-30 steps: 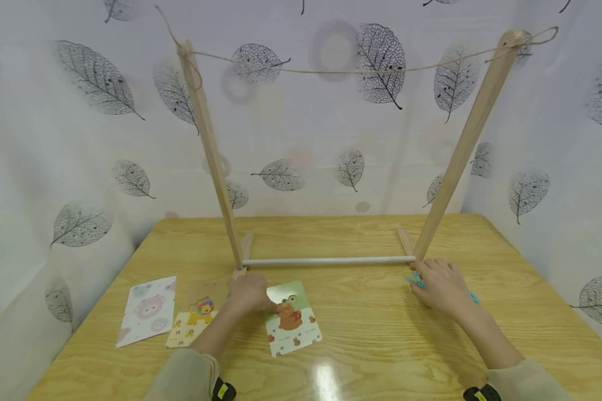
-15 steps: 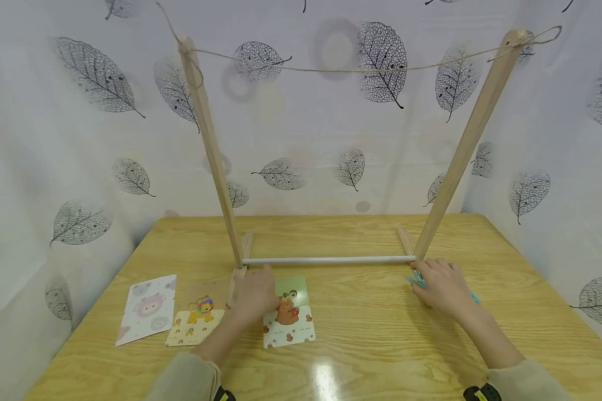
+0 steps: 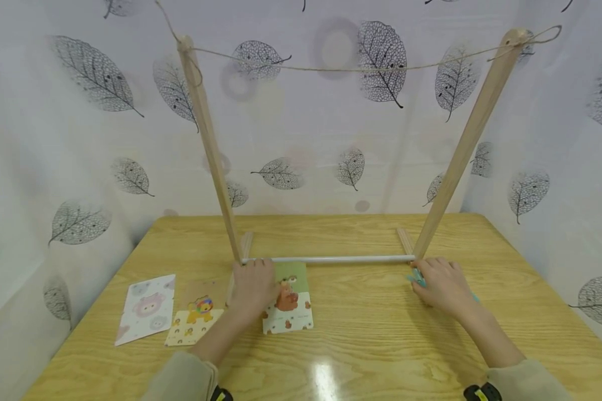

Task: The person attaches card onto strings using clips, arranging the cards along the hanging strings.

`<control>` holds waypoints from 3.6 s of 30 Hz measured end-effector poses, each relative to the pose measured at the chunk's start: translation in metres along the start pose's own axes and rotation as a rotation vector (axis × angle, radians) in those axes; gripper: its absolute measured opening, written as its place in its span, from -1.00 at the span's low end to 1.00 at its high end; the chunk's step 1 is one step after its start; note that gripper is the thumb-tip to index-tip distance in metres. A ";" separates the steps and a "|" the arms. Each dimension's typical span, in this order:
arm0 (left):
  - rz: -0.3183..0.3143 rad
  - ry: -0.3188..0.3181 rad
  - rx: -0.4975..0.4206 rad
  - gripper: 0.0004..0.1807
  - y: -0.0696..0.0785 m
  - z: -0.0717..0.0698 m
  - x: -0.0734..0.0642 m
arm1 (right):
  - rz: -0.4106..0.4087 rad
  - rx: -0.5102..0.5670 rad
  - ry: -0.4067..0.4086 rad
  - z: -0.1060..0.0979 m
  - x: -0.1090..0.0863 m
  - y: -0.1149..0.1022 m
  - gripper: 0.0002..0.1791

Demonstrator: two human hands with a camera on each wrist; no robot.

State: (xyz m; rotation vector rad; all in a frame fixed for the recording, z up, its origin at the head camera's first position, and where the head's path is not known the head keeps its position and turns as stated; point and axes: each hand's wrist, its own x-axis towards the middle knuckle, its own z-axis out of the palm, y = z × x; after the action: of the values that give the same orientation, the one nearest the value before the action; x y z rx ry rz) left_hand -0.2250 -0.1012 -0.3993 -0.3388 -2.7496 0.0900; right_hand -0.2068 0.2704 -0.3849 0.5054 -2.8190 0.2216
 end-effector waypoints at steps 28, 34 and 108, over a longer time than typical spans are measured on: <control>0.044 0.576 -0.005 -0.71 -0.015 -0.021 0.022 | -0.022 0.040 0.113 -0.010 0.013 -0.011 -0.66; 0.046 0.627 0.015 -0.68 -0.019 -0.026 0.025 | -0.043 0.049 0.134 -0.012 0.017 -0.014 -0.68; 0.055 0.935 0.101 -0.61 -0.037 -0.130 0.089 | -0.493 0.004 0.759 -0.131 0.117 -0.089 -0.66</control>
State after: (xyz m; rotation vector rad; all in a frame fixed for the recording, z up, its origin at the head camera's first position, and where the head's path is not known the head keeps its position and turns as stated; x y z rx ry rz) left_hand -0.2656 -0.1126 -0.2430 -0.3192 -1.8053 0.0613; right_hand -0.2497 0.1768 -0.2172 0.8741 -1.8994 0.2482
